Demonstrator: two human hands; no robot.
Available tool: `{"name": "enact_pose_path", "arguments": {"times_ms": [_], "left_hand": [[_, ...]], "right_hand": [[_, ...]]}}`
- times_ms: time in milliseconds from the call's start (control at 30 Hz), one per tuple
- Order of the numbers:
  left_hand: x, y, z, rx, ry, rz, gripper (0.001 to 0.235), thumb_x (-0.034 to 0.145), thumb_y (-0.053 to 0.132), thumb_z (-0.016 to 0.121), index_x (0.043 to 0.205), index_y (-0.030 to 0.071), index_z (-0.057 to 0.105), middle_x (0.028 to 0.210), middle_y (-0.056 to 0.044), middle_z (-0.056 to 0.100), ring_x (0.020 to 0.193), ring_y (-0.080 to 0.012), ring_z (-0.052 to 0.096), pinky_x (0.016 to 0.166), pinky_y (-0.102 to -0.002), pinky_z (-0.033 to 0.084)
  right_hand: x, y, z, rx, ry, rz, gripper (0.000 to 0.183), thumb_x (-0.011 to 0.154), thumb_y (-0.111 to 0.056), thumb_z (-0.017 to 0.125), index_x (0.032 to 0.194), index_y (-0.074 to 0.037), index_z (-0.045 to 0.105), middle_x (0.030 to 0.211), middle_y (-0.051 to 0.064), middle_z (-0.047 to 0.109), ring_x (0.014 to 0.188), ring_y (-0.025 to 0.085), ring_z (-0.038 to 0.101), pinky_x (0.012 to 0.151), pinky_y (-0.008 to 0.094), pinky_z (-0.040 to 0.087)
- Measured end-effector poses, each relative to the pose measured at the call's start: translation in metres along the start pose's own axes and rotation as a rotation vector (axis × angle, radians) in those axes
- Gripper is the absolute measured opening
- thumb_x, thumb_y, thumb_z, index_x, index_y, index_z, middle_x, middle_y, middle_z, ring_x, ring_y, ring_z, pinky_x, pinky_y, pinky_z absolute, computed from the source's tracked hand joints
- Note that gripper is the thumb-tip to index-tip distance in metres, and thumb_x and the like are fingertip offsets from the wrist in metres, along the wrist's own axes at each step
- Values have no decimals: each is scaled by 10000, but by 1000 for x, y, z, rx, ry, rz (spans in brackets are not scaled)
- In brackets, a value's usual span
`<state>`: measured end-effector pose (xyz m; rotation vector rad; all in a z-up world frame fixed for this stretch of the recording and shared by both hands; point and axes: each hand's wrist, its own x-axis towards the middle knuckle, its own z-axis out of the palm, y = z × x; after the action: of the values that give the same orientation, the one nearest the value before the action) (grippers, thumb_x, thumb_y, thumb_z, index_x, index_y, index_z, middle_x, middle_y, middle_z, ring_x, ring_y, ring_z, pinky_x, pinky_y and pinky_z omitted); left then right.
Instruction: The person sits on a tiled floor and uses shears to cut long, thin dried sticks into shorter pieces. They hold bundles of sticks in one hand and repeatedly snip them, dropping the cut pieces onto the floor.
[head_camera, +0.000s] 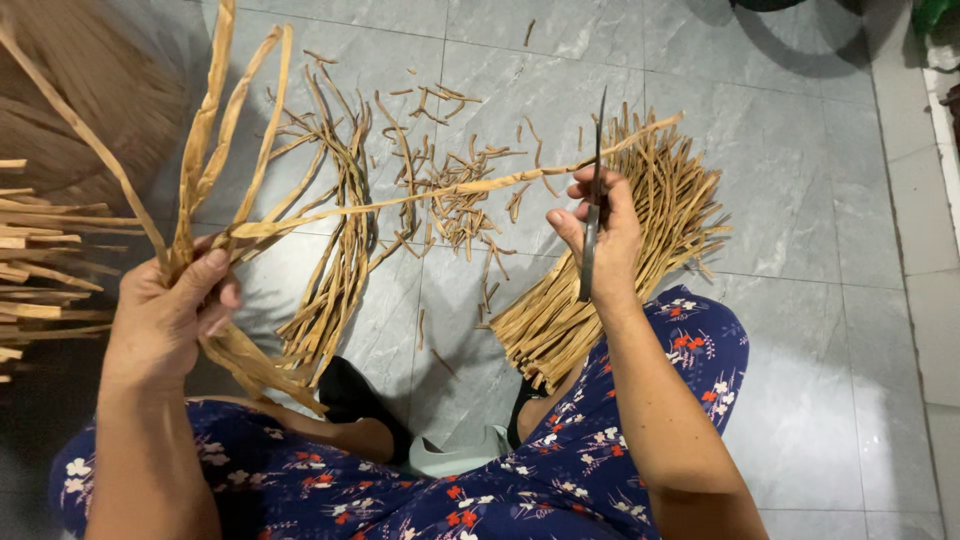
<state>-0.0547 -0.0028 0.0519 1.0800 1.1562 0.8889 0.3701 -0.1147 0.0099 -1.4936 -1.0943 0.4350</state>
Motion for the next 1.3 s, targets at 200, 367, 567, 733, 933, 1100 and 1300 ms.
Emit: {"name": "enact_pose_path", "arguments": {"times_ms": [200,367,567,733,933,1100,1300], "left_hand": [[0,-1,-7,-36,43,28,131,1042,121,629,1137,36,660,715,-47,598,507,-88,436,442,-240,313],[1,2,-14,-65,71,67,112,1059,116,641,1132,33,661,742,-63,600,536,-89,441,469,-234,307],[-4,4,-16,-44,88,87,120,1065,135,652,1103,25,680,727,-60,601,502,-86,407,458,-234,299],[-3,3,-17,-66,102,55,123,1053,144,659,1105,35,685,730,-42,612,510,-76,425,458,-226,298],[6,-2,-6,-111,133,37,173,1042,224,660,1090,59,678,709,1,588,490,-67,445,436,-227,325],[12,-12,36,-241,85,42,254,1016,329,671,1128,103,706,662,61,543,471,-28,409,430,-190,310],[26,-20,106,-516,-28,8,273,995,348,667,1108,100,666,642,53,531,438,-44,380,401,-218,306]], "right_hand": [[1,4,-2,77,-9,17,522,863,-225,860,1293,-75,603,1095,6,634,881,56,520,832,214,488],[2,8,-4,86,-18,-1,494,885,-212,862,1284,-75,607,1063,-5,617,902,54,533,847,205,489],[0,10,-4,154,-31,25,426,871,-202,885,1203,-70,652,929,-39,557,853,46,516,778,186,448],[-1,4,-1,211,-77,121,384,870,-177,874,1173,-60,669,804,-74,520,719,25,464,637,175,370],[-1,0,9,316,-112,249,289,944,-155,760,1208,-90,662,791,-46,615,591,25,517,521,191,428],[-17,3,41,325,-256,242,393,909,-147,758,1277,-99,628,1056,50,767,839,37,670,635,191,514],[-56,-4,91,520,-572,238,651,840,-184,853,1420,-87,576,1254,78,736,853,69,594,730,210,487]]}}
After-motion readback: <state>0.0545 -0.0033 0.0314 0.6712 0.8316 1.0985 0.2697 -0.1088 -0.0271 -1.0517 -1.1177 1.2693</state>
